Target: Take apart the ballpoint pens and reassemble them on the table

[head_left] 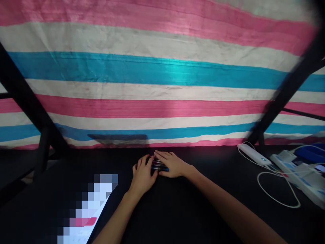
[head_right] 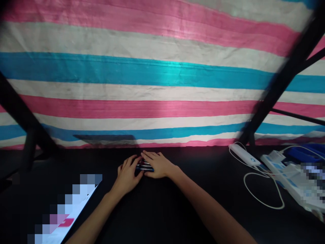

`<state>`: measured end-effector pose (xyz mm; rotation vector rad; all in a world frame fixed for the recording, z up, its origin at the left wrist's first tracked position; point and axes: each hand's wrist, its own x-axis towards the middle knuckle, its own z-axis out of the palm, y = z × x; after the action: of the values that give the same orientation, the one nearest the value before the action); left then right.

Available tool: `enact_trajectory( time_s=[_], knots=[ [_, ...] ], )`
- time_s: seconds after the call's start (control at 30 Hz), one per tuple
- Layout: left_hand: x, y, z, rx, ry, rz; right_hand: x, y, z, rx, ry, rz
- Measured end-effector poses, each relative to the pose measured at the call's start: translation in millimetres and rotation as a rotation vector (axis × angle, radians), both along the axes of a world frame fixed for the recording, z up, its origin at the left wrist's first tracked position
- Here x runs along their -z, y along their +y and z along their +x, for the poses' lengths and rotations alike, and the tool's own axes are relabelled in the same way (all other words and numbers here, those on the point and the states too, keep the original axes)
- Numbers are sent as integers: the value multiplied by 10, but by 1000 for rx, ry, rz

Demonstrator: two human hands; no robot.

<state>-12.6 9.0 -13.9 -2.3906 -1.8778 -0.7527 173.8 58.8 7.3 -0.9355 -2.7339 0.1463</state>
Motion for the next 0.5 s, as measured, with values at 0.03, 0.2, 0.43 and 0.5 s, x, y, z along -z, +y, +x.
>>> enact_trajectory(
  time_s=[0.03,0.2,0.43,0.5],
  knots=[
    [-6,12,-10,-3,1,-5,-28,3,43,11,46,3],
    [0,59,-19,89,44,-35,-56,-21,404,190,173,-44],
    [23,55,1,196,89,-39,215,-301,674,257,168,-68],
    [18,62,-6,200,68,-19,242,-333,655,260,200,-53]
  ],
)
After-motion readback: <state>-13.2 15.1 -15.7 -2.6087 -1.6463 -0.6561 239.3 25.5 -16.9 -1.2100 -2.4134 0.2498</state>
